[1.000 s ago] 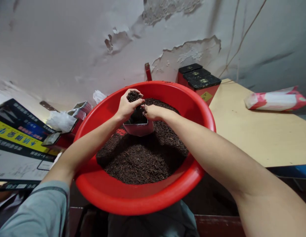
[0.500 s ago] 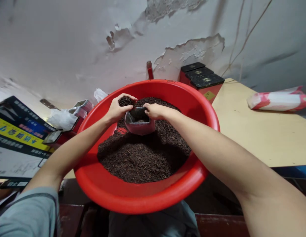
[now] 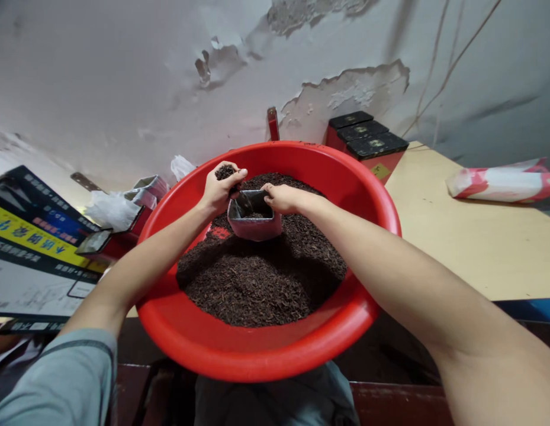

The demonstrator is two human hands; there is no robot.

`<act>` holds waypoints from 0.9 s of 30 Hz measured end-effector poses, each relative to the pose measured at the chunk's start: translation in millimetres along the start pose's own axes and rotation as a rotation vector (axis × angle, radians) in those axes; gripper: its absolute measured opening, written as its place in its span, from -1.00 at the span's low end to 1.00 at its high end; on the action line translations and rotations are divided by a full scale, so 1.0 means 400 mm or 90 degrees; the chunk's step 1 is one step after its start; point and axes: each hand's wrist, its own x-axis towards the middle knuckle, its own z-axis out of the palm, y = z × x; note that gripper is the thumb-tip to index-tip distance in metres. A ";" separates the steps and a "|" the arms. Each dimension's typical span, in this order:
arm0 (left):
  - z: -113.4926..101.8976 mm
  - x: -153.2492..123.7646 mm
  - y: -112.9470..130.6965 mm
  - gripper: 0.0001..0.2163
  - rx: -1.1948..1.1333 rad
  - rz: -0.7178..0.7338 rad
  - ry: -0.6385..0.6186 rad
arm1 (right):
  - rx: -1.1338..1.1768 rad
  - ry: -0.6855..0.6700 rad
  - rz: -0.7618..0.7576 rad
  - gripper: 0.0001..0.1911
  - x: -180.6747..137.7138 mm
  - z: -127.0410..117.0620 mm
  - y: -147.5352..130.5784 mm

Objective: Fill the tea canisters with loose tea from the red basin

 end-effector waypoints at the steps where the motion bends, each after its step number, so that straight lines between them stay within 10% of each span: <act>1: 0.008 0.003 -0.002 -0.60 -0.009 -0.010 0.007 | 0.001 -0.003 0.003 -0.49 -0.002 -0.001 -0.002; 27: 0.031 0.014 -0.069 -0.67 0.123 0.147 0.011 | 0.004 -0.012 0.010 -0.47 0.004 0.002 0.002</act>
